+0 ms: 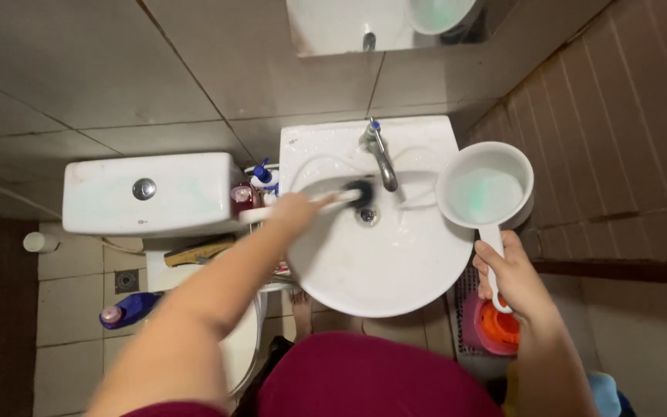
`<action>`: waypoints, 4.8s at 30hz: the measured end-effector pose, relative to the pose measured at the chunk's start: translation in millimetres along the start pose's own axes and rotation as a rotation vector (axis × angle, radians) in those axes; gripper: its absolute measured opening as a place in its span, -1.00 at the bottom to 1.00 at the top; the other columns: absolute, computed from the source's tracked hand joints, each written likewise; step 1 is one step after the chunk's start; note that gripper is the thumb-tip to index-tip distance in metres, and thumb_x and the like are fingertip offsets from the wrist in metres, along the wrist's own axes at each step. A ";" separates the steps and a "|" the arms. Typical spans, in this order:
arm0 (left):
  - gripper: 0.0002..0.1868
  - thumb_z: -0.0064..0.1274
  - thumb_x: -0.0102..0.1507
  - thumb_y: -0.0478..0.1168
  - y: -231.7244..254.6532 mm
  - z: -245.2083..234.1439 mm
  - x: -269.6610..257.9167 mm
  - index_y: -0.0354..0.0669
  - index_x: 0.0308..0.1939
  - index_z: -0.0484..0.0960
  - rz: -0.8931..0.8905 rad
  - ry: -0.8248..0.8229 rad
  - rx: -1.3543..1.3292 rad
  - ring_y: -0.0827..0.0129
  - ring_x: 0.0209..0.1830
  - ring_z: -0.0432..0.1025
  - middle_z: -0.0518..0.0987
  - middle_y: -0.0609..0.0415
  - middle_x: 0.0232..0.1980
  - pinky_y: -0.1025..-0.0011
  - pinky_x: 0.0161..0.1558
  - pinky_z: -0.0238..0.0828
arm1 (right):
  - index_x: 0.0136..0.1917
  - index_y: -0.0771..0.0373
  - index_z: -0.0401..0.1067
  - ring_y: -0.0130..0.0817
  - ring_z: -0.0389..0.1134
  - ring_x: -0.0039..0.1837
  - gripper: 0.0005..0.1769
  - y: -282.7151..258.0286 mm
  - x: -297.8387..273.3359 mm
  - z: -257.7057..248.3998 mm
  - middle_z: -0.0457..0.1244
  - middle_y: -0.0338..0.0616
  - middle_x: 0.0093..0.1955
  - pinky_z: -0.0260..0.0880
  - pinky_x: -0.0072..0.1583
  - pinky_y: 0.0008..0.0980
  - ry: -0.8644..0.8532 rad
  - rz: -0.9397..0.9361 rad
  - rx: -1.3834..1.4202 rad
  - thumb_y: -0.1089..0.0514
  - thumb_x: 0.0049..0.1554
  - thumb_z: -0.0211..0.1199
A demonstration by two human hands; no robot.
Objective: The person cleans a sink and a toilet tank by scrubbing the surfaces with a brush and rinsing them with water from a dipper.
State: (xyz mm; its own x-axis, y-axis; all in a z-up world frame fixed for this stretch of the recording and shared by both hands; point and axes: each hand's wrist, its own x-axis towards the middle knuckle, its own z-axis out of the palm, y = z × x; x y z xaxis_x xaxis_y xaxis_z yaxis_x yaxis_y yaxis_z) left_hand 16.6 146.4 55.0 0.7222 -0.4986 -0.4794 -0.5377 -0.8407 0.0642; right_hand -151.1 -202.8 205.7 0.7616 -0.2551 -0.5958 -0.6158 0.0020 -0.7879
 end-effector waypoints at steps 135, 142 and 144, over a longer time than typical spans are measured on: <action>-0.19 -0.20 0.30 -0.32 -15.8 19.1 -47.2 0.31 0.62 0.03 -0.271 0.382 -0.621 -0.08 -0.20 0.58 0.66 -0.25 -0.18 -0.01 -0.11 0.47 | 0.27 0.28 0.03 -0.56 -0.04 -0.46 -0.87 43.9 -10.3 -41.3 0.03 -0.29 -0.29 0.06 -0.39 -0.53 -0.437 -0.127 0.570 0.20 0.53 -0.16; -0.25 -0.18 0.32 -0.25 -43.0 19.1 -105.4 0.49 0.57 0.10 -0.281 0.278 -0.428 -0.08 -0.27 0.58 0.65 -0.19 -0.21 -0.02 -0.20 0.50 | 0.48 0.34 0.11 -0.55 -0.01 -0.48 -0.65 48.2 -33.8 -52.5 0.05 -0.26 -0.33 0.05 -0.43 -0.55 -0.479 -0.217 0.633 0.22 0.48 -0.16; -0.23 -0.18 0.32 -0.27 -42.2 5.6 -107.5 0.48 0.58 0.07 -0.267 0.250 -0.379 -0.08 -0.30 0.58 0.65 -0.18 -0.22 0.00 -0.23 0.51 | 0.29 0.31 0.03 -0.57 -0.03 -0.48 -0.82 55.3 -34.0 -53.7 0.02 -0.31 -0.32 0.03 -0.41 -0.53 -0.324 -0.173 0.538 0.20 0.49 -0.18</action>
State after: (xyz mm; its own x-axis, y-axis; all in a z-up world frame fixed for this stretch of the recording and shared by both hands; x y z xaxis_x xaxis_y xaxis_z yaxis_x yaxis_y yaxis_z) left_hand -40.7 236.7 98.9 0.9194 -0.2524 -0.3016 -0.1587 -0.9398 0.3027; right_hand -221.9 -246.0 190.8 0.9147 0.0093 -0.4041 -0.3560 0.4922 -0.7944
